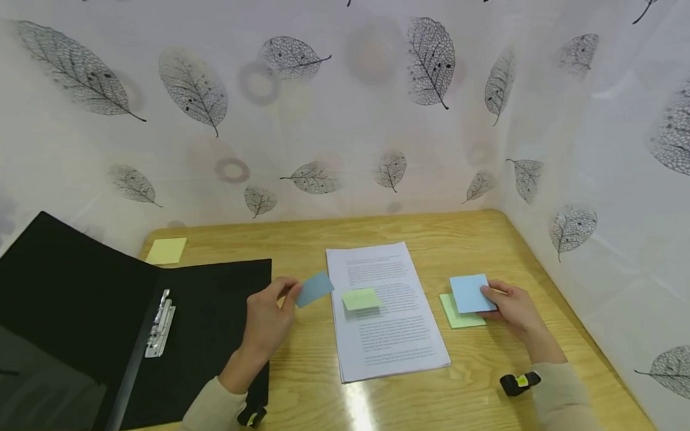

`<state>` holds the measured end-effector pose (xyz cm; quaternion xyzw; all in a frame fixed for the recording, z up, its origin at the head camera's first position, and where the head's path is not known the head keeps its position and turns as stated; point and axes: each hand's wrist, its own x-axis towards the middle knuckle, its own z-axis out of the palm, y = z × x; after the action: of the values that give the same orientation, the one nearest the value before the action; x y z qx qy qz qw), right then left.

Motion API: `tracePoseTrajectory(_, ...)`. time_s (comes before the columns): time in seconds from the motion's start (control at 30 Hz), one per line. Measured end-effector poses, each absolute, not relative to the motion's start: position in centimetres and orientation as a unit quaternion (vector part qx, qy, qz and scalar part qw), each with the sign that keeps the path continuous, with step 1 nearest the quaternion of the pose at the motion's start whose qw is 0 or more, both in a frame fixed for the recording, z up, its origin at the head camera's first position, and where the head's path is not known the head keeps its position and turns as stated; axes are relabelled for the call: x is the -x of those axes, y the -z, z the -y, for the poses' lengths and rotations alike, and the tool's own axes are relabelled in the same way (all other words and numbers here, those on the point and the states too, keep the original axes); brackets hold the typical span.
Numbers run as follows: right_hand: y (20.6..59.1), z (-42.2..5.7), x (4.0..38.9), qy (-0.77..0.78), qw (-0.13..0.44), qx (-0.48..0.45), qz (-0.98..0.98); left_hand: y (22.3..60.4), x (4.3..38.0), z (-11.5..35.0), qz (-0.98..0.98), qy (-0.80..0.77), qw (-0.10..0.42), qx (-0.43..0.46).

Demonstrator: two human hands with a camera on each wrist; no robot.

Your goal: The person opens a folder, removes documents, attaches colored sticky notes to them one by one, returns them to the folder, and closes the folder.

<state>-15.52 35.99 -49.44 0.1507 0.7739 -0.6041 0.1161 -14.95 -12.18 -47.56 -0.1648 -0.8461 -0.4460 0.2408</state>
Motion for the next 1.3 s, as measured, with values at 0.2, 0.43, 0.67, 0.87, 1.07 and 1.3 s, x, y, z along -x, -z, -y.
tracePoseTrajectory(0.2,49.9,-39.6,15.6,0.584,0.109,-0.198,-0.780,47.9,15.1,12.2,0.847,0.445,0.237,0.165)
tracePoseTrajectory(0.43,50.7,-41.5,15.8,0.584,0.106,-0.208,-0.777,47.7,15.1,12.1,0.845,0.445,0.243,0.171)
tracePoseTrajectory(0.67,50.9,-41.7,16.0,0.497,0.096,-0.215,-0.835,47.9,15.1,12.1,0.845,0.444,0.244,0.172)
tracePoseTrajectory(0.87,50.2,-41.6,15.6,0.404,0.034,-0.222,-0.887,47.7,15.1,12.1,0.850,0.443,0.232,0.166)
tracePoseTrajectory(1.07,49.3,-41.4,15.1,0.362,-0.028,-0.202,-0.910,47.4,15.1,11.9,0.847,0.446,0.237,0.167)
tracePoseTrajectory(1.3,48.2,-38.1,15.4,0.406,-0.025,-0.145,-0.902,47.3,15.4,11.3,0.846,0.442,0.234,0.184)
